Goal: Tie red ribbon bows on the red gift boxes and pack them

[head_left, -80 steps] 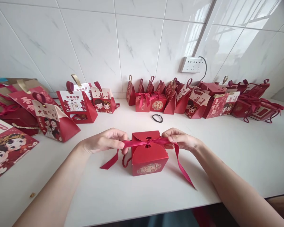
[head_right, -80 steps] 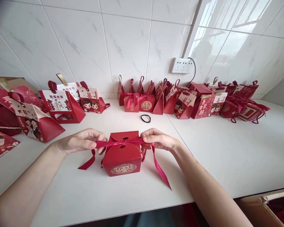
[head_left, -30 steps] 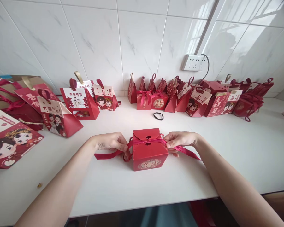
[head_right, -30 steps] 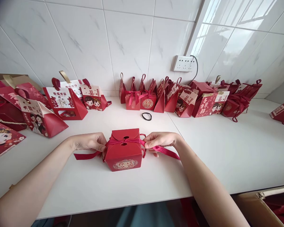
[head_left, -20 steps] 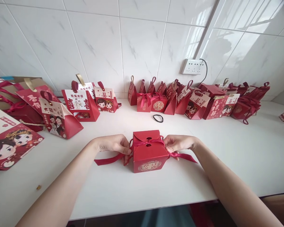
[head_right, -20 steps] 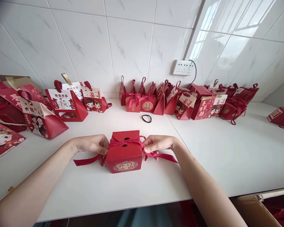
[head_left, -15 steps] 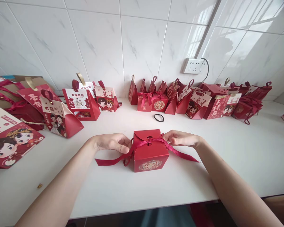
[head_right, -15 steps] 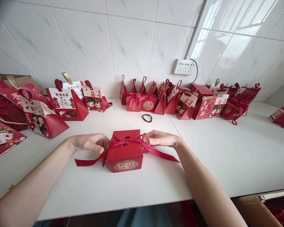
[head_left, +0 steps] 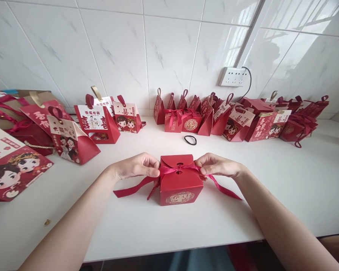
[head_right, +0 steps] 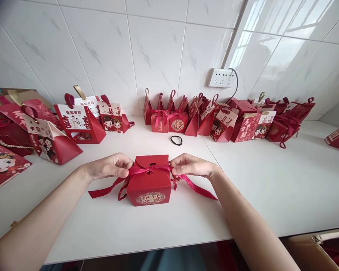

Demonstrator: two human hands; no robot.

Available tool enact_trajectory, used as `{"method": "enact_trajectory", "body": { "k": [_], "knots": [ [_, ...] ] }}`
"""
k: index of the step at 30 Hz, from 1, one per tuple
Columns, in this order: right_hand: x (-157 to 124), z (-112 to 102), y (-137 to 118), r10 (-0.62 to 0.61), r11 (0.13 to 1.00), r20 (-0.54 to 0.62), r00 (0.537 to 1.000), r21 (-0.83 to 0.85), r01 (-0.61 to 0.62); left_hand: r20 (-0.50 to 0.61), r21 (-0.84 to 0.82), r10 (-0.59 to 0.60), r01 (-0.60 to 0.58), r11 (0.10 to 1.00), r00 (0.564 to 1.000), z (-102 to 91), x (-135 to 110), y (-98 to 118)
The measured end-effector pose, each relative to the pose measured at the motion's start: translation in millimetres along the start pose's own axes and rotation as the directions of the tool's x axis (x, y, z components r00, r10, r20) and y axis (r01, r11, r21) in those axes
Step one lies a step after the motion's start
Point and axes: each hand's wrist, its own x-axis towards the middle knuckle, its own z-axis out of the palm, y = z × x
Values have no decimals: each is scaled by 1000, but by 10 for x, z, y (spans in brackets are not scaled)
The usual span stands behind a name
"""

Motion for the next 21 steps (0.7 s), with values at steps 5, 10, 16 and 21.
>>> {"method": "enact_trajectory", "body": {
  "k": [5,10,16,21],
  "knots": [
    [35,45,-3,11,999,-10,1000,48,-10,-18,-24,-48,47,999,999,40,35,-11],
    [62,74,29,-17,993,-17,1000,113,19,-84,-38,-30,27,999,996,86,66,-14],
    [91,84,68,-17,994,-40,999,110,21,-129,-53,-6,-1,999,992,123,89,-15],
    [81,40,89,-24,994,5,1000,103,23,-83,-24,-21,19,1000,996,71,76,-38]
  ]
}}
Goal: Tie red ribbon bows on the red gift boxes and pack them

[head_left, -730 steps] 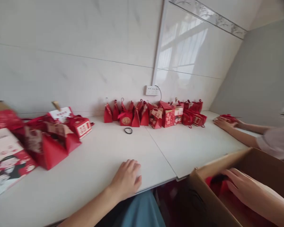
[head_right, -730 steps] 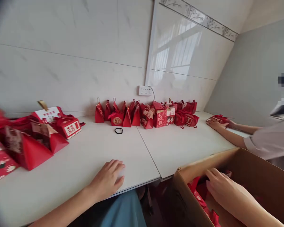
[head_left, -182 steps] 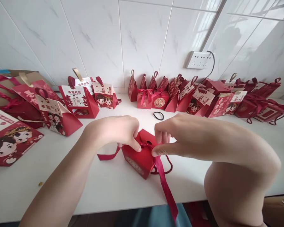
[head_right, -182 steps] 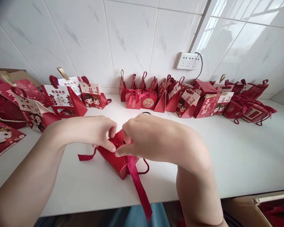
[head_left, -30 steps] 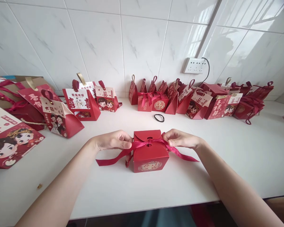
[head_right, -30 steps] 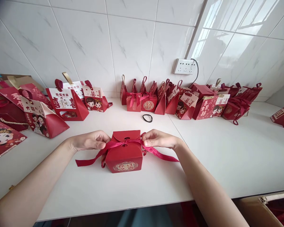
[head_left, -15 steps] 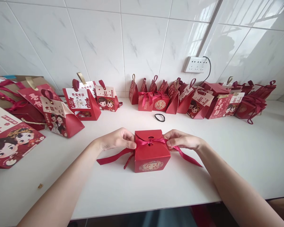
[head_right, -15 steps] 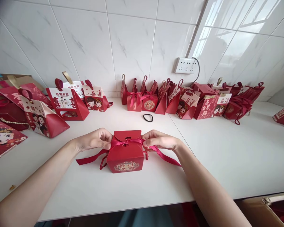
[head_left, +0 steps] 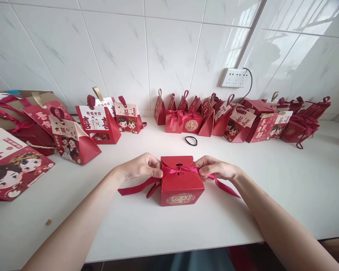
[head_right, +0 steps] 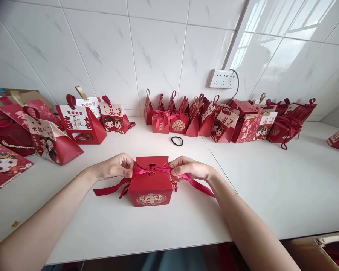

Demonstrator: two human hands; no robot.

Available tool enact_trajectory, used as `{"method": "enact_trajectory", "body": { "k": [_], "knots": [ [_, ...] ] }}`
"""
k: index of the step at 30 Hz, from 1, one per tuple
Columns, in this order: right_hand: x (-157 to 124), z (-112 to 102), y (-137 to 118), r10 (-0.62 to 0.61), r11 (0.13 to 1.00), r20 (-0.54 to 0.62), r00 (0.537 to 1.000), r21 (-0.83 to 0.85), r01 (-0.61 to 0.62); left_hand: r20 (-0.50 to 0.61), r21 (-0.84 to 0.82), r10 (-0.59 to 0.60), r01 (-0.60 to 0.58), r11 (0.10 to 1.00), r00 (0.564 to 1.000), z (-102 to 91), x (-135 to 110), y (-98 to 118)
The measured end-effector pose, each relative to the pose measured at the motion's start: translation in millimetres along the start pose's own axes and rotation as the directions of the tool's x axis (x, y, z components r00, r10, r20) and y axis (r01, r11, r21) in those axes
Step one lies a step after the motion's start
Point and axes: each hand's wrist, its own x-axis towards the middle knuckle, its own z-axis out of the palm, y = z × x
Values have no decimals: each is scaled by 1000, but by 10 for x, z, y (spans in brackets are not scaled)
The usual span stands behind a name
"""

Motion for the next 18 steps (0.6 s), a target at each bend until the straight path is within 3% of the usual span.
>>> {"method": "enact_trajectory", "body": {
  "k": [5,18],
  "knots": [
    [-26,-49,19,76,996,42,996,-51,-74,90,125,-91,79,989,992,-93,-7,-72],
    [-20,-51,-10,142,985,32,989,-103,-138,82,163,-133,118,980,988,-101,15,-65]
  ]
}}
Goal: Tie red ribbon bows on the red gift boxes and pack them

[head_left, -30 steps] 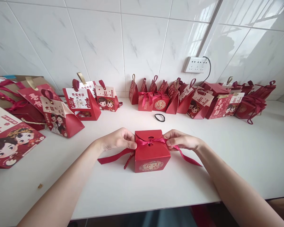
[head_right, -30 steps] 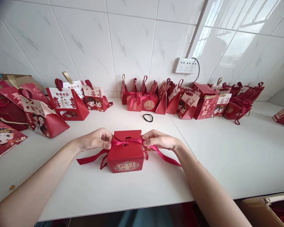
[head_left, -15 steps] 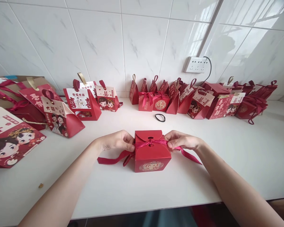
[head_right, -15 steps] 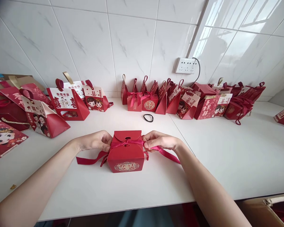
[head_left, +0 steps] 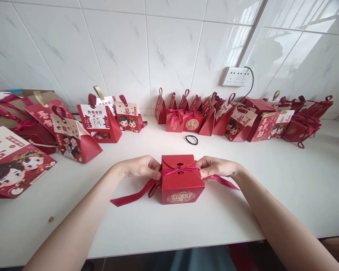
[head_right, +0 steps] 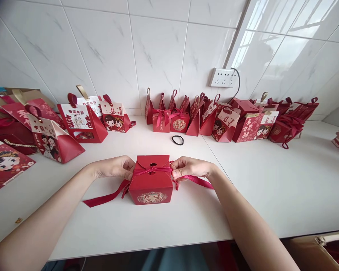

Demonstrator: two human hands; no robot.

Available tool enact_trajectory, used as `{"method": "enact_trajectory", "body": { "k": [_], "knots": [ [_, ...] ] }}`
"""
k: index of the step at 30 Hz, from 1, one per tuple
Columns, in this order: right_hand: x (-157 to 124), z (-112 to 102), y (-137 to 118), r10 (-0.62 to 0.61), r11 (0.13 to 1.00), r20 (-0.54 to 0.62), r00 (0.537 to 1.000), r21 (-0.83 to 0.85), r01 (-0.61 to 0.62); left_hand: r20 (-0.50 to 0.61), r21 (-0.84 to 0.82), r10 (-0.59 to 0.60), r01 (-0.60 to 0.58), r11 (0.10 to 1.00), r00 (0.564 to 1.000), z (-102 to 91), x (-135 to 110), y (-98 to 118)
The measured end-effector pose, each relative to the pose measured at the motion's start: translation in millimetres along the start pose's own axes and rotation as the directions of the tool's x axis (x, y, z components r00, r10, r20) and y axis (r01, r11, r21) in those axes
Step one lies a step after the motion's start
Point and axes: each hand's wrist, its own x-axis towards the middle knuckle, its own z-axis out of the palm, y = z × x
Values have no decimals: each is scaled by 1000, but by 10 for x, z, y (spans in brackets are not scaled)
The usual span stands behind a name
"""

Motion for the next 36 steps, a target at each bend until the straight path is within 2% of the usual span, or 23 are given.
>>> {"method": "enact_trajectory", "body": {
  "k": [6,15,18,21,23,25,28,31,34,36],
  "knots": [
    [-23,-18,-7,56,998,2,998,21,-57,-22,47,1,0,999,1000,-23,-34,16],
    [26,-30,29,63,998,32,998,16,-64,21,-23,28,-27,999,999,-28,1,-8],
    [8,-21,50,12,999,-19,1000,47,-11,54,-79,93,-88,993,994,-41,-28,-38],
    [-58,-17,-12,-122,990,-86,989,52,127,85,-138,127,-115,984,988,-73,-123,-26],
    [-101,4,-103,-227,971,-141,964,40,235,83,-145,115,-102,984,990,-103,-200,28],
    [-117,62,-205,-351,931,-214,912,20,363,66,-119,100,-91,989,993,-139,-261,129],
    [-79,219,-325,-459,884,-260,850,-37,466,42,-44,79,-77,996,996,-187,-286,371],
    [5,404,-380,-455,890,-331,827,-124,440,42,90,37,-40,995,998,-187,-245,686],
    [91,535,-379,-440,896,-489,753,-184,404,12,317,16,-19,948,1000,-99,-208,977],
    [134,579,-358,-433,898,-558,708,-202,390,-19,493,-6,14,870,1000,-1,-213,1112]
  ]
}}
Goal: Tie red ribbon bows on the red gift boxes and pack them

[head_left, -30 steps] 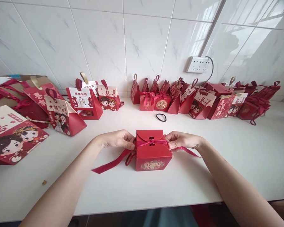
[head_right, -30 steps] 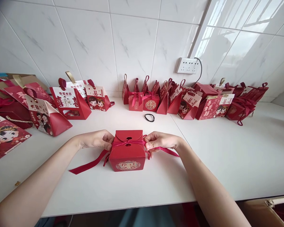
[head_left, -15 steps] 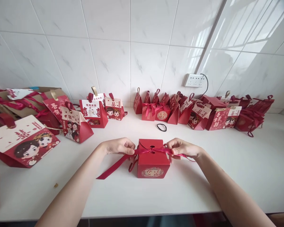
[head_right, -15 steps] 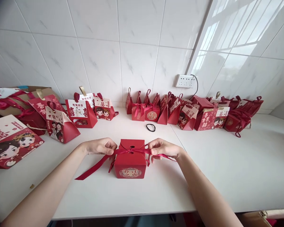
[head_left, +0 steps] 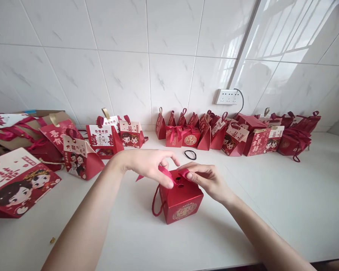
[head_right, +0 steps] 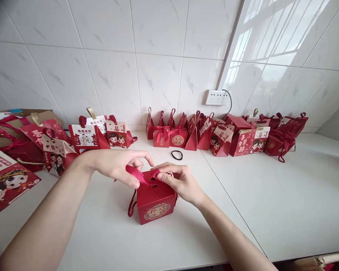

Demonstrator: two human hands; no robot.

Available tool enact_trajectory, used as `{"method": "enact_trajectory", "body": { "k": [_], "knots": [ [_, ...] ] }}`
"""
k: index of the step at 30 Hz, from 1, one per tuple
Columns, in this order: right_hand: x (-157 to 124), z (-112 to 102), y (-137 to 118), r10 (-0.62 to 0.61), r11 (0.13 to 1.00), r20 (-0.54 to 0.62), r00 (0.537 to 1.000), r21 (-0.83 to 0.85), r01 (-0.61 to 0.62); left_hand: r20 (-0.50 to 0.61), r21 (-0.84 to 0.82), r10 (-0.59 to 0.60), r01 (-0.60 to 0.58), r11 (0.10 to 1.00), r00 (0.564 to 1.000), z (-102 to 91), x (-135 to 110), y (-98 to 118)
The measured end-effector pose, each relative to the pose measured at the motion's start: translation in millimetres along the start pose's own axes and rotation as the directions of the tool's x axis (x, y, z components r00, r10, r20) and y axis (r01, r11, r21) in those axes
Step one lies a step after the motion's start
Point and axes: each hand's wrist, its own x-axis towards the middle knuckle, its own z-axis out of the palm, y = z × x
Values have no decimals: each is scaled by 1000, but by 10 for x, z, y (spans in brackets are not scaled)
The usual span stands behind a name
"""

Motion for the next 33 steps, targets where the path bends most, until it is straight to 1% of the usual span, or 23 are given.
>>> {"method": "enact_trajectory", "body": {
  "k": [2,4,7,10,11,13,16,18,24,28,31,33],
  "knots": [
    [-4,29,29,-5,999,-41,999,-35,3,-40,168,-32,38,985,999,50,-35,120],
    [-14,42,50,-18,996,-73,997,-84,12,-100,270,-39,65,961,994,104,-87,198],
    [-33,56,66,-38,989,-99,994,-143,24,-180,356,-40,103,929,983,159,-154,257],
    [-48,71,75,-48,984,-88,995,-172,32,-262,423,-45,156,892,964,190,-175,260],
    [-51,75,78,-56,983,-84,995,-182,40,-285,435,-36,162,886,958,199,-173,254],
    [-54,80,82,-84,977,-75,994,-203,67,-307,444,7,137,886,952,216,-164,244],
    [-58,78,84,-114,969,-42,993,-225,102,-303,446,94,54,893,948,235,-153,251],
    [-62,76,83,-114,967,-25,993,-234,106,-305,458,123,32,889,944,243,-151,266],
    [-67,87,82,-143,958,-60,988,-259,123,-367,504,100,107,857,925,278,-159,283],
    [-67,102,69,-137,962,-90,987,-250,110,-401,515,119,116,849,908,331,-194,240],
    [-67,112,76,-110,968,-140,984,-239,75,-418,511,71,170,843,905,374,-234,193],
    [-66,117,96,-90,982,-178,980,-179,58,-420,511,22,217,832,907,392,-251,176]
  ]
}}
